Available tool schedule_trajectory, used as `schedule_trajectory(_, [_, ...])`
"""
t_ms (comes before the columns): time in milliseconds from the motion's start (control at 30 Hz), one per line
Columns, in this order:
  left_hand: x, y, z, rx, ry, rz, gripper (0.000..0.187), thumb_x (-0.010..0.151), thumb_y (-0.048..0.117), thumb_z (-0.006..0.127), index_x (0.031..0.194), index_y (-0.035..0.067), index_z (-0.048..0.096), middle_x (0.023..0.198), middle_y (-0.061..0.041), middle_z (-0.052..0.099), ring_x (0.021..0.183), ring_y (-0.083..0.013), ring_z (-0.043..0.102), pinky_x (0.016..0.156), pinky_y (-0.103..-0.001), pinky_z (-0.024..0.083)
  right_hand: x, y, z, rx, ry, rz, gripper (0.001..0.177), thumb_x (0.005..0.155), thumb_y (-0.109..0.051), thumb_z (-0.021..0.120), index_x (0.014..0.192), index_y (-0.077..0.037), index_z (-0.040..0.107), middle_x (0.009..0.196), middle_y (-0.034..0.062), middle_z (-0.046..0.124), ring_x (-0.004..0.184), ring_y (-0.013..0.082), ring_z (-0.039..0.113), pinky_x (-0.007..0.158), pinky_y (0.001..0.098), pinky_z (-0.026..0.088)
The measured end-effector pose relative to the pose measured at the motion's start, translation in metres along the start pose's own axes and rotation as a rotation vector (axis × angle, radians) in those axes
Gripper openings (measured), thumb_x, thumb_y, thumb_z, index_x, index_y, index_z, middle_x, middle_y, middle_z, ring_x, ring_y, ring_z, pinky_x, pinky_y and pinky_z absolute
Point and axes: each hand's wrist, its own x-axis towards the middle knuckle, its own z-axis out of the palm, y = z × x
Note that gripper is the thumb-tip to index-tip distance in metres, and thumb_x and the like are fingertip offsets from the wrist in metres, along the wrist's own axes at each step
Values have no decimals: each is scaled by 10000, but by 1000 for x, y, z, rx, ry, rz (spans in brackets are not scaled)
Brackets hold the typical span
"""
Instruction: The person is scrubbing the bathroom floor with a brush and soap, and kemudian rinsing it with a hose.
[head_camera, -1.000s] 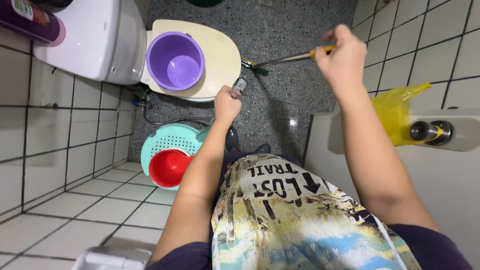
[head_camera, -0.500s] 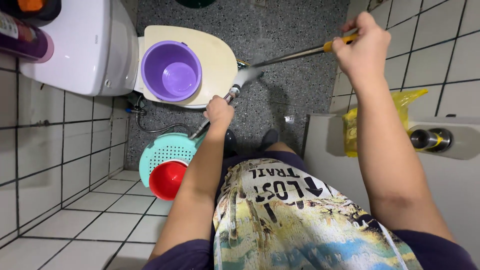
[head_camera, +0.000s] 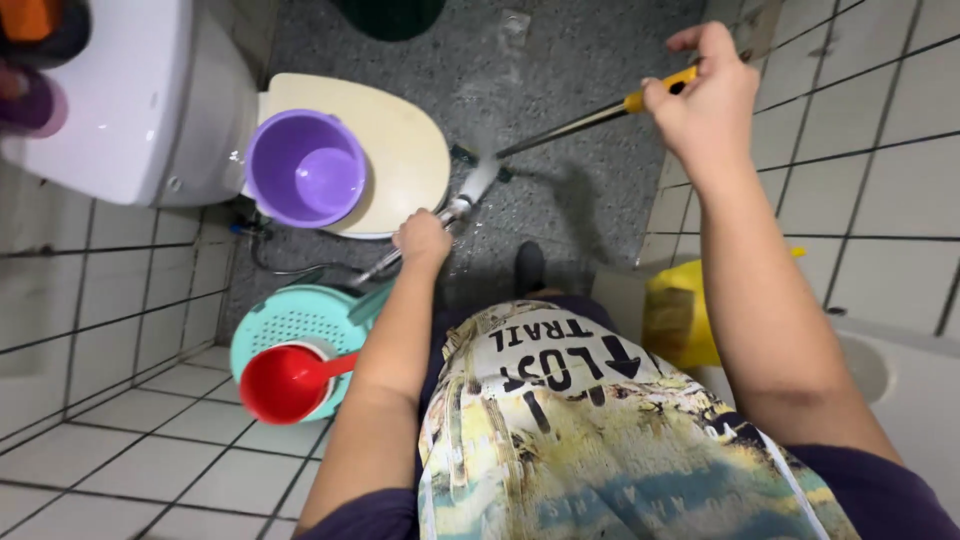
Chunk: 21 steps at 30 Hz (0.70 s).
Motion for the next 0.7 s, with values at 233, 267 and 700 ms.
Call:
schedule_trajectory(233, [15, 31, 42, -140, 172, 62, 260, 771, 121, 719, 1005, 20, 668, 1055, -228, 702, 1028, -434, 653, 901, -557, 484, 26, 71, -8, 668, -209, 205, 244, 968, -87, 829, 1089, -53, 620, 1011, 41, 690, 838, 119, 699, 669, 269, 608])
schedule_trajectory(267, [13, 38, 39, -271, 201, 82, 230, 757, 82, 685, 973, 12, 652, 1019, -236, 704, 998, -441, 655, 884, -531, 503, 28, 88, -18, 598, -125, 220, 255, 1007, -65, 820, 1122, -50, 594, 1007, 52, 679, 806, 136, 693, 647, 276, 602])
schedule_trajectory(700, [21, 100, 28, -512, 229, 149, 114, 846, 58, 603, 937, 6, 649, 891, -251, 691, 850, -425, 670, 785, -463, 526, -62, 510, -193, 321, 231, 945, 353, 1096, -553, 508, 1080, -242, 675, 798, -86, 607, 687, 71, 614, 601, 270, 474])
